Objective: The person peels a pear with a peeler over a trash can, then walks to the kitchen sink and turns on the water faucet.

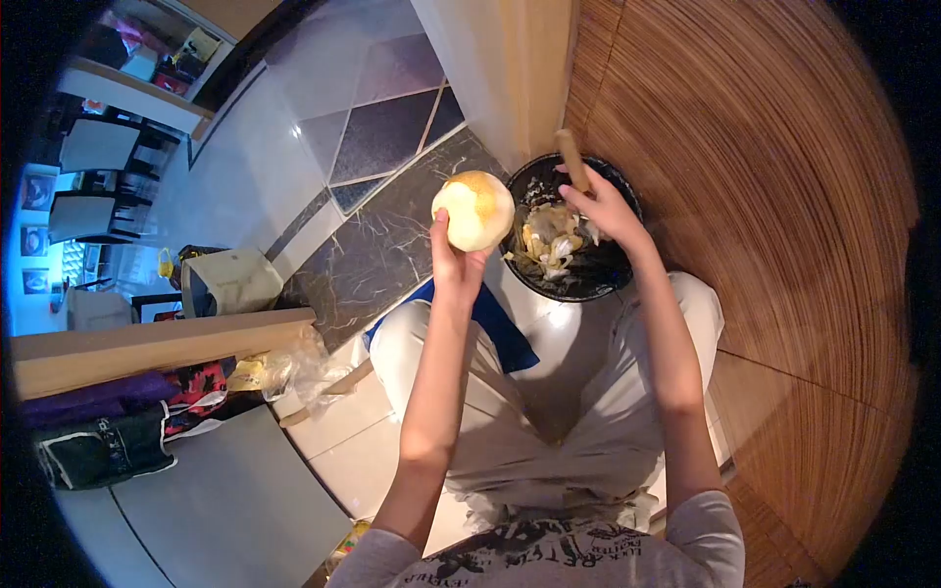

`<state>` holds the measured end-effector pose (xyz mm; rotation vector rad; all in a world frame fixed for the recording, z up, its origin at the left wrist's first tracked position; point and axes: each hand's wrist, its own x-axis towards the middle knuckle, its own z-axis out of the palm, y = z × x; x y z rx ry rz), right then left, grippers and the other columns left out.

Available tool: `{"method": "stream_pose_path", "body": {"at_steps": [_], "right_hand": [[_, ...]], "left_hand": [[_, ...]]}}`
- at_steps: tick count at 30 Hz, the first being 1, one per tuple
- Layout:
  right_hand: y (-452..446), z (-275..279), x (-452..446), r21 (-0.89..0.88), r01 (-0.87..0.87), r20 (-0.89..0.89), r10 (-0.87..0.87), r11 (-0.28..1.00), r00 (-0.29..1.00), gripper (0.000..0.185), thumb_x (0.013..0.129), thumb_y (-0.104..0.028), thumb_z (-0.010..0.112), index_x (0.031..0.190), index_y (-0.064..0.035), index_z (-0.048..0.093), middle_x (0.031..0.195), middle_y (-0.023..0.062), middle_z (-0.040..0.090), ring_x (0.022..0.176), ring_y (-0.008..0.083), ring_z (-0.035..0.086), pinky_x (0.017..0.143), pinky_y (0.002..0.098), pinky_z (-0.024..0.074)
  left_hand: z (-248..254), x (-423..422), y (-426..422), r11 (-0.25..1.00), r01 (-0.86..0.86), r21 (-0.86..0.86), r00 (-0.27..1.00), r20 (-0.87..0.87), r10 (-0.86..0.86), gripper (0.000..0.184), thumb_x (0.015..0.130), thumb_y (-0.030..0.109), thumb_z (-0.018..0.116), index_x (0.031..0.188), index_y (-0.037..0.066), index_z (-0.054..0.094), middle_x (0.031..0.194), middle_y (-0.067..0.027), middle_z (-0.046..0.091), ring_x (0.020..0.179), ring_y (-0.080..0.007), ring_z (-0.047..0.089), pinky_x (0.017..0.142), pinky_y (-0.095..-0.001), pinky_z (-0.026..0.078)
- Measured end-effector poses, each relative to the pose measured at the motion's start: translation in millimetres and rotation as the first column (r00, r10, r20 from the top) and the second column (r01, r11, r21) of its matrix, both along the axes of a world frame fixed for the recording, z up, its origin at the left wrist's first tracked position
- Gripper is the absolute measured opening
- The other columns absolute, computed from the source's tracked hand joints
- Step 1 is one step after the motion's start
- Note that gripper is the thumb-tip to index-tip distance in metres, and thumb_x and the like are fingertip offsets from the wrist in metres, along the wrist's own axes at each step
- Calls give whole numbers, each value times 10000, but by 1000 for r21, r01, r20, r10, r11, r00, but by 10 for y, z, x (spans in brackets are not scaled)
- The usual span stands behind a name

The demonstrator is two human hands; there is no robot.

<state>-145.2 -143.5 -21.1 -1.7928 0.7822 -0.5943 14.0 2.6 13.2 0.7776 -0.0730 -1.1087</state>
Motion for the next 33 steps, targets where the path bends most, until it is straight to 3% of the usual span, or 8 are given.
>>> {"method": "stream_pose_path", "body": {"at_steps": [3,5,6,10,14,18,28,33], "right_hand": [[36,98,-18,590,-112,197,-8,800,980,154,818,-182,508,899,-51,514,671,-11,507,678,86,511,627,228,428],[-26,-398,-75,-306,-147,-370,24,941,929,140,798,-172,522,852,-42,525,655,40,551,709,170,553,622,273,442],[38,-426,-99,-756,-336,-539,-243,561,807,138,793,-170,525,842,-42,529,659,66,568,691,211,565,613,293,445],[64,-46,148,-66,134,-71,-138,989,988,161,802,-164,521,899,-36,504,726,103,578,715,222,581,629,303,448],[61,125,116,469,-87,443,-149,879,884,193,822,-177,520,907,-31,428,739,33,515,701,120,529,656,263,431],[55,-308,-60,-540,-182,-401,-61,822,914,126,737,-35,458,856,-11,491,814,161,562,773,321,534,710,373,425],[61,265,80,283,194,508,-319,939,800,175,868,-187,442,957,-36,440,840,96,593,836,165,548,812,285,387],[345,636,220,365,-184,703,-140,913,697,172,872,-189,425,965,-51,381,804,146,598,896,218,554,820,325,406]], "left_hand": [[-75,39,1,994,55,-98,995,-72,-62,490,805,395,446,1187,96,375,1160,-110,461,1052,-268,467,859,-409,411],[-78,21,-13,995,51,-87,996,-70,-57,497,801,402,446,1185,94,377,1163,-109,459,1058,-269,462,863,-412,407],[-71,34,-17,997,44,-69,997,-61,-48,505,796,408,447,1184,92,379,1166,-109,457,1064,-269,457,867,-415,403],[-76,17,21,997,69,-27,997,28,-68,509,791,409,446,1183,91,381,1173,-110,451,1073,-271,448,875,-428,392],[-10,15,26,994,86,-65,996,-9,-87,499,793,390,456,1183,87,381,1178,-110,446,1068,-267,452,880,-421,392],[-4,-36,10,991,92,-100,994,-54,-98,488,803,378,447,1181,79,378,1179,-112,444,1069,-264,452,885,-411,391],[18,-209,-4,983,181,-8,980,-87,-181,489,837,410,389,1191,75,362,1192,-117,429,1061,-277,459,885,-409,400],[-20,-359,-30,947,318,-54,942,-96,-322,480,840,431,370,1201,114,358,1186,-93,436,1029,-244,489,826,-375,453]]}}
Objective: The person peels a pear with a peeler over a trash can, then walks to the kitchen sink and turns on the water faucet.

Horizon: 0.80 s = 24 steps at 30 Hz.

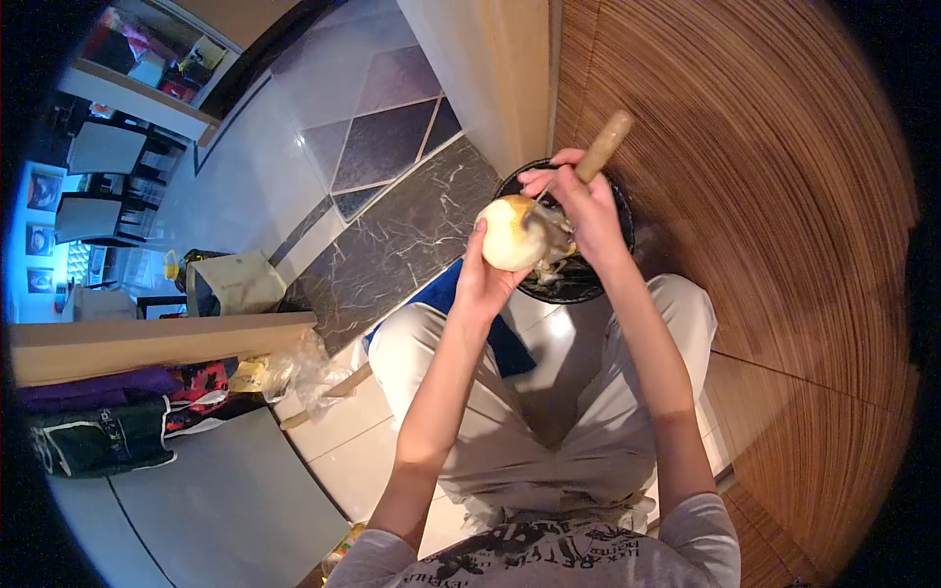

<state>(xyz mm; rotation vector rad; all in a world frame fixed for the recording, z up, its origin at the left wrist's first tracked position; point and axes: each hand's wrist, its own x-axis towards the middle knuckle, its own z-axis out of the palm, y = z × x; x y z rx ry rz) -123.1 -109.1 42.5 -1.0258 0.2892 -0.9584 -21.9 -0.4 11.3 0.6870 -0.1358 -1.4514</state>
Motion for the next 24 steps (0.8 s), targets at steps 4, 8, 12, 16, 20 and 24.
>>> {"method": "stream_pose_path", "body": {"at_steps": [4,8,12,16,20,24], "right_hand": [[161,41,88,15,-152,-149,152,988,977,144,837,-118,471,913,-32,383,747,131,570,758,194,581,713,291,456],[157,-98,110,25,-125,-203,128,992,971,141,821,-92,485,903,-31,388,735,93,547,737,179,581,684,283,461],[138,-141,103,-79,-204,-216,183,976,959,136,843,-125,468,903,-52,371,717,90,547,762,184,571,743,317,452],[120,-202,103,32,-119,-195,123,992,973,143,847,-146,468,903,-59,370,705,94,547,728,184,567,718,322,457],[87,-276,105,223,-74,-30,83,972,996,185,845,-195,482,911,-61,373,723,97,551,756,195,558,727,325,451],[59,-359,136,356,107,-55,-93,928,994,165,873,-201,419,911,-47,375,762,112,563,743,201,564,688,330,470]], "left_hand": [[35,-95,-5,996,68,54,996,-68,-65,457,843,446,359,1190,149,368,1149,-60,462,989,-194,516,772,-359,491],[-4,-90,-2,990,108,93,989,-110,-98,439,838,442,380,1162,145,392,1096,-56,496,952,-190,536,753,-372,505],[35,-92,7,987,120,107,986,-128,-106,440,834,444,395,1155,143,399,1074,-58,510,940,-194,543,752,-373,504],[-31,-89,15,989,97,112,993,-75,-89,454,838,446,381,1174,140,382,1099,-72,495,964,-208,531,766,-380,495],[-84,-95,41,991,60,118,996,-75,-51,480,843,445,364,1206,132,348,1149,-98,459,1011,-232,502,787,-397,479],[-167,-41,48,990,80,116,997,-27,-78,501,833,435,392,1210,109,340,1175,-116,440,1033,-268,485,796,-422,466]]}}
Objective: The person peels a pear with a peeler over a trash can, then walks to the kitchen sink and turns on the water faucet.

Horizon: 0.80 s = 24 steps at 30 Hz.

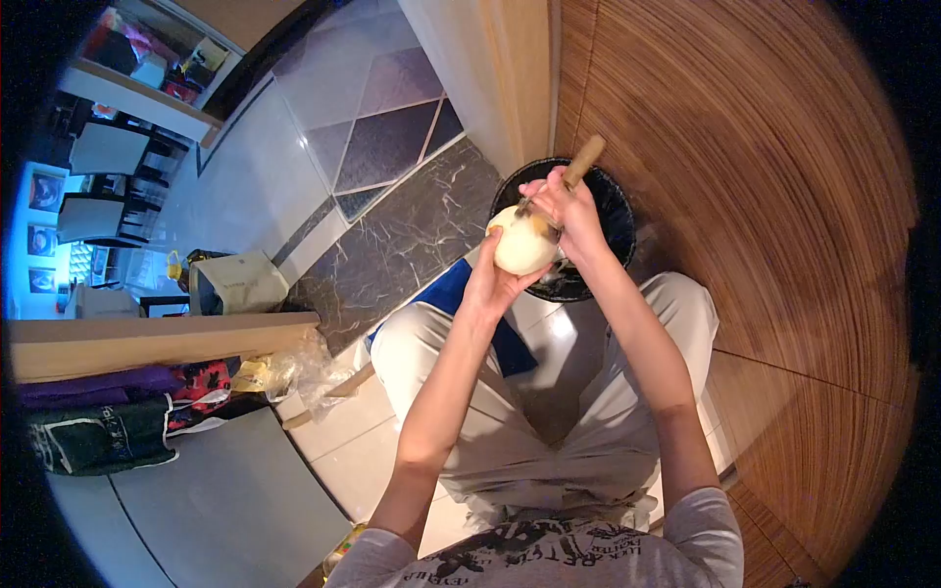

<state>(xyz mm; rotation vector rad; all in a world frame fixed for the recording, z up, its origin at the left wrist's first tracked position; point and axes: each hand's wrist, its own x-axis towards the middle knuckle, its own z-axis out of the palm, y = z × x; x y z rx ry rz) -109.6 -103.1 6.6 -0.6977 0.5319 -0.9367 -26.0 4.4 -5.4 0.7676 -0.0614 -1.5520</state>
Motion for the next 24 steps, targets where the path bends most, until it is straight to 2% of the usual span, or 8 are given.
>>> {"method": "stream_pose_path", "body": {"at_steps": [3,5,9,12,13,15,19,24], "right_hand": [[-220,-340,-60,373,9,54,-32,928,998,295,880,-265,388,899,7,497,825,118,579,803,211,559,724,323,461],[-260,-403,-81,466,-1,18,-8,885,1000,343,878,-285,388,888,24,535,847,110,582,832,208,553,744,324,453],[-308,-259,-131,294,32,-48,-19,955,999,352,877,-307,386,899,11,534,884,101,584,880,196,545,815,322,426],[-334,-92,-178,266,-50,55,37,963,998,292,866,-298,420,931,-20,485,894,115,581,893,208,548,838,311,419],[-313,-54,-168,263,-52,55,39,963,998,292,866,-298,420,931,-20,485,894,115,581,893,208,548,838,311,419],[-208,46,-142,-3,-174,-37,174,985,984,262,848,-295,459,936,-49,436,850,111,579,908,225,549,825,340,436],[-71,69,-1,-142,-363,-112,349,921,930,228,857,-279,449,921,-63,415,772,116,574,911,209,541,784,327,439],[-74,-13,10,-82,-376,-85,369,923,926,228,844,-272,476,899,-56,427,782,116,574,843,208,557,736,324,460]], "left_hand": [[94,-23,44,995,93,-41,992,89,-89,517,823,417,421,1211,87,331,1177,-136,436,1032,-297,482,796,-449,457],[169,-58,57,991,111,-73,988,118,-102,528,815,399,446,1213,76,322,1173,-150,438,1027,-314,485,790,-474,452],[146,11,36,996,74,-43,977,204,-64,532,816,382,455,1210,53,315,1167,-152,443,1017,-310,494,783,-461,460],[104,85,-7,1000,17,17,923,385,-22,531,823,432,417,1201,69,331,1122,-146,479,976,-271,527,730,-381,506],[105,95,-10,1000,15,14,922,386,-19,531,823,432,417,1201,69,331,1122,-146,479,976,-271,527,730,-381,506],[89,115,-24,995,-11,99,965,260,-16,547,812,467,410,1200,88,337,1080,-139,505,946,-256,545,715,-367,516],[63,103,-44,997,8,79,964,263,-28,552,813,491,377,1204,103,337,1056,-128,518,915,-240,562,695,-349,524],[-43,92,-30,998,51,-21,962,271,-43,545,824,464,331,1201,72,333,1065,-135,511,907,-237,566,672,-347,530]]}}
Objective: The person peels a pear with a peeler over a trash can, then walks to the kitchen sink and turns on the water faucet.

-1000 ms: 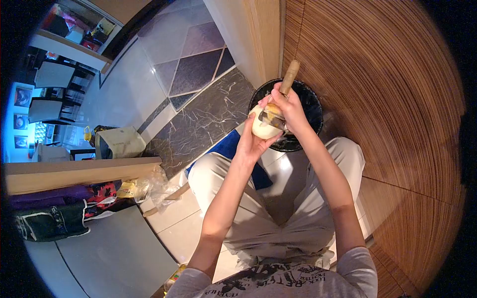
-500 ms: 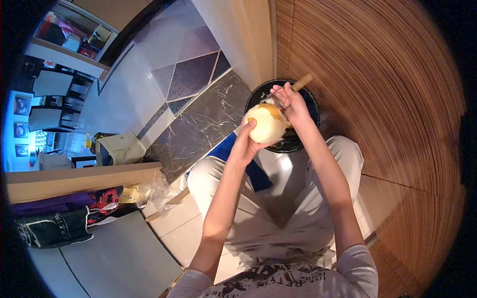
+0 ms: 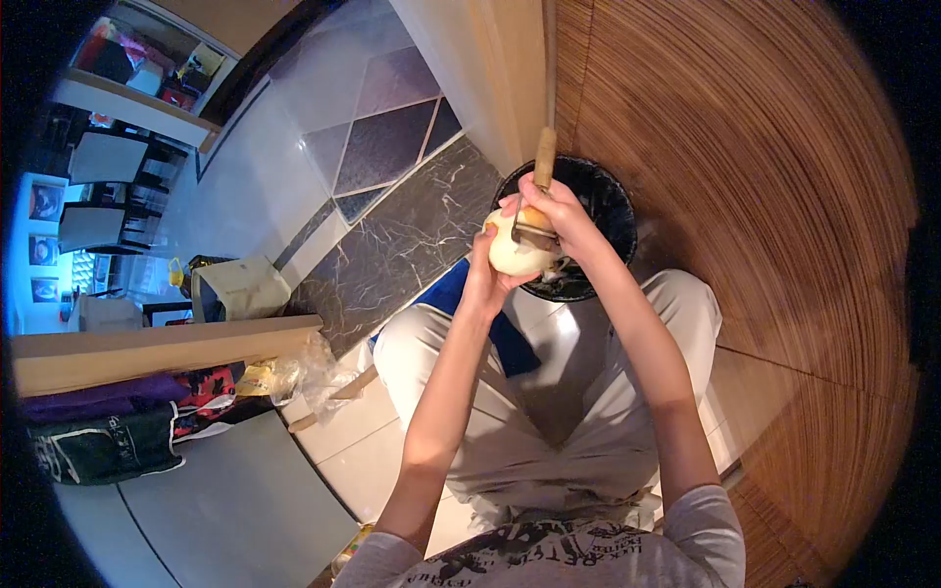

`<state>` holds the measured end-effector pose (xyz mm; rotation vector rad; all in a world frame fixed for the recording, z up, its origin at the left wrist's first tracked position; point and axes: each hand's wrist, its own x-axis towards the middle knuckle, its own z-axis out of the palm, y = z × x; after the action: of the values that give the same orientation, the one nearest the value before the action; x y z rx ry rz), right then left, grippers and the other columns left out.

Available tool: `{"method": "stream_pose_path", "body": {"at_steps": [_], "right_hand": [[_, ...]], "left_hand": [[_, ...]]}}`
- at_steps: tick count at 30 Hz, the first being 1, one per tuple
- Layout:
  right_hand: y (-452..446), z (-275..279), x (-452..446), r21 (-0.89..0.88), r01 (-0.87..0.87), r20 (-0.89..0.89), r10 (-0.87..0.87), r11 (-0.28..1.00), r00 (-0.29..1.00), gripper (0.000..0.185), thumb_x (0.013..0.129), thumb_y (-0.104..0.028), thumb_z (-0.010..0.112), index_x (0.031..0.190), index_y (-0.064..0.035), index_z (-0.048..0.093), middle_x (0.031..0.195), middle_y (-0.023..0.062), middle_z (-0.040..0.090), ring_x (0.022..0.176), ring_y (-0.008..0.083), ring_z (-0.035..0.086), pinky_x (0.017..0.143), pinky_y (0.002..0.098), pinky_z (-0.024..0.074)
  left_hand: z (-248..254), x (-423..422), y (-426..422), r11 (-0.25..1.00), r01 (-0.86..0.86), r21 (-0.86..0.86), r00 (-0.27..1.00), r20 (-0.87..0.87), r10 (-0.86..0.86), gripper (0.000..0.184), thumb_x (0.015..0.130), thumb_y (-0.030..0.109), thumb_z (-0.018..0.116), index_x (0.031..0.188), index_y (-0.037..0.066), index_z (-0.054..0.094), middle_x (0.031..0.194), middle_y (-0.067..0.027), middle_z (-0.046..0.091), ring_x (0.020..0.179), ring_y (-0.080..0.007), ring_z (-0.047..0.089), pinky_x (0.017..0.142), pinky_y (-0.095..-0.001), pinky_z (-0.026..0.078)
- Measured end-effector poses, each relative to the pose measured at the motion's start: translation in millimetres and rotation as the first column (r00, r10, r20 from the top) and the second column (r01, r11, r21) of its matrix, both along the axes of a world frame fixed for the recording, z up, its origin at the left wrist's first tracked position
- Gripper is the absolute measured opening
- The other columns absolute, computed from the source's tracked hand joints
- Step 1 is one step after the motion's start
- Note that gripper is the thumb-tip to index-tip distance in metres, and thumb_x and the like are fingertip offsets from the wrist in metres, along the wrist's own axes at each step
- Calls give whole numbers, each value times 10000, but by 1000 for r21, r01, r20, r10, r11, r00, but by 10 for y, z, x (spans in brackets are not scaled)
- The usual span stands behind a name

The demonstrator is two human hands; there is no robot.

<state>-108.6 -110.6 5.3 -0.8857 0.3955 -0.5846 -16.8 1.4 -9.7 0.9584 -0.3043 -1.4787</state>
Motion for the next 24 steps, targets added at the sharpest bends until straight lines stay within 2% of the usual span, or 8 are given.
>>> {"method": "stream_pose_path", "body": {"at_steps": [1,6,15,17,19,21,23,24], "right_hand": [[-5,1,-3,99,32,-7,-31,995,999,225,845,-256,476,911,-45,430,810,136,580,796,212,573,701,321,476],[-18,30,-13,162,30,-16,-28,986,999,199,846,-246,473,891,-56,440,846,144,580,789,215,575,680,327,483],[-47,-60,-9,172,-13,34,8,985,999,205,854,-260,453,865,-56,463,866,150,578,800,213,574,690,331,484],[-51,-112,13,144,-135,153,113,980,982,224,838,-281,482,901,-68,456,802,120,582,872,210,563,741,337,466],[-66,-98,-9,148,-111,149,89,983,985,223,844,-280,470,903,-65,453,798,117,583,880,210,559,758,337,456],[-68,-94,-36,158,-72,134,51,985,990,223,858,-276,446,907,-59,447,789,111,585,897,210,550,791,336,438],[-71,-180,2,161,-27,168,0,987,986,208,862,-251,443,917,-50,429,768,104,580,868,204,554,790,319,434],[-57,-185,39,85,88,168,-102,992,981,182,863,-226,446,897,-49,429,749,93,564,820,189,562,737,297,449]], "left_hand": [[-19,-4,2,1000,-2,-2,1000,0,2,545,824,464,331,1201,72,333,1065,-135,511,907,-237,566,672,-347,530],[-25,6,26,998,-51,-41,999,-1,51,394,850,346,344,1145,104,243,1102,-138,451,901,-274,557,611,-394,532],[-133,129,63,993,70,-92,997,37,-66,475,810,391,419,1171,127,258,1134,-127,416,927,-271,539,651,-421,514],[-175,169,60,990,105,-96,994,34,-102,493,814,406,406,1188,119,264,1136,-125,423,939,-265,535,679,-418,506],[-47,111,12,985,142,-101,990,26,-140,512,817,420,392,1205,110,269,1139,-123,430,950,-260,532,708,-416,498],[100,18,-38,998,55,-22,997,56,-54,581,818,482,324,1228,71,308,1130,-132,466,943,-253,541,696,-376,506],[118,16,-85,998,49,26,998,31,-50,576,829,498,299,1247,101,298,1167,-116,443,995,-242,514,739,-379,492],[137,6,-98,1000,13,28,1000,-26,-12,561,836,499,286,1253,124,296,1183,-112,431,1013,-242,502,756,-388,484]]}}
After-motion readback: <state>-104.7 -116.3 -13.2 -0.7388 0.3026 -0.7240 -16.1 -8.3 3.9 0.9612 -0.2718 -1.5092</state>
